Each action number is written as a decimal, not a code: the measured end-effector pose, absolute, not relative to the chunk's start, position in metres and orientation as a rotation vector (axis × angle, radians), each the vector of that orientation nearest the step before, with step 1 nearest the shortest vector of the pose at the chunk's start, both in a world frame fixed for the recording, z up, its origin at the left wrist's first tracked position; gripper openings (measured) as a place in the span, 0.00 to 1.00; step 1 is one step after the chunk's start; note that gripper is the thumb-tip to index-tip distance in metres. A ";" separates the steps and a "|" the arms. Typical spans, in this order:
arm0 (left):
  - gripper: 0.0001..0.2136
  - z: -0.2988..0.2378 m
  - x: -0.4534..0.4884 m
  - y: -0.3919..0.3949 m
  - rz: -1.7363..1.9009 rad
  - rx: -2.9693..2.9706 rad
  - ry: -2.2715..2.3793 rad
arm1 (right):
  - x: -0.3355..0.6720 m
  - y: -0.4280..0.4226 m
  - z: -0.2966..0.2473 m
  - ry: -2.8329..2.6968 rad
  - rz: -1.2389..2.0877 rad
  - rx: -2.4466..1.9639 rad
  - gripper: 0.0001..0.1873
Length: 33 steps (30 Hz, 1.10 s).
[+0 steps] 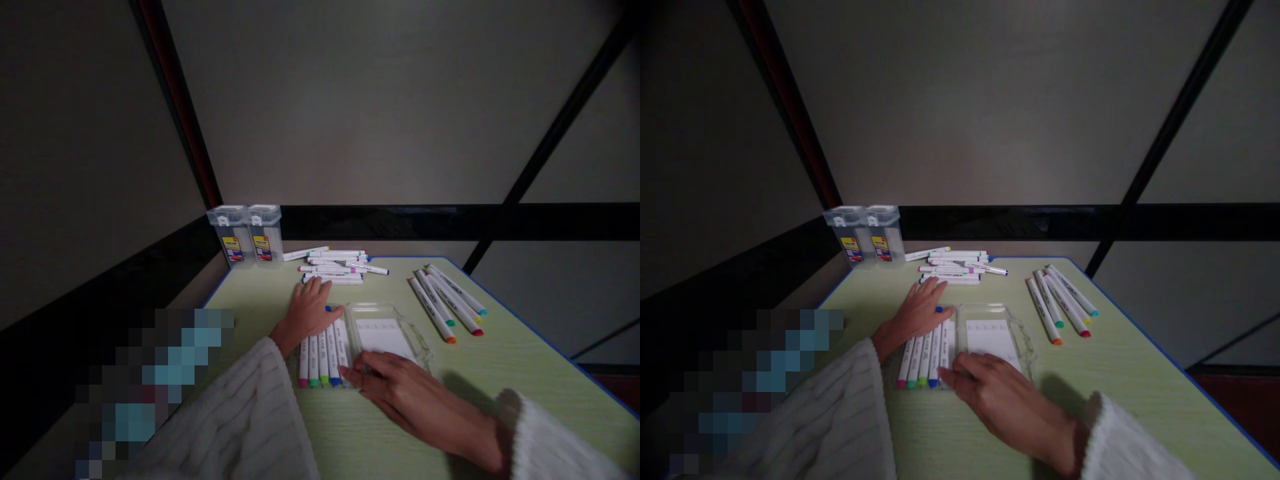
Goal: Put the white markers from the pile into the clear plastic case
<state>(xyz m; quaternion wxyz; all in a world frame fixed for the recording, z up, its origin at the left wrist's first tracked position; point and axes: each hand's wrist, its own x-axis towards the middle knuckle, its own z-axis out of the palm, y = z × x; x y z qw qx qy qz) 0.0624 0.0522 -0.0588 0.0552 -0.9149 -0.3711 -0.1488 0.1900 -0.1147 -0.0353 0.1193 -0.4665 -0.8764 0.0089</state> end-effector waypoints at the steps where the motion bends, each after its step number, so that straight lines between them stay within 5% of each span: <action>1: 0.26 -0.058 0.062 0.052 -0.459 -2.776 -1.120 | 0.190 -0.115 -0.035 -2.560 0.036 -1.370 0.15; 33: 0.16 -0.050 0.062 0.050 -0.511 -2.859 -1.081 | 0.190 -0.116 -0.034 -2.583 0.009 -1.373 0.15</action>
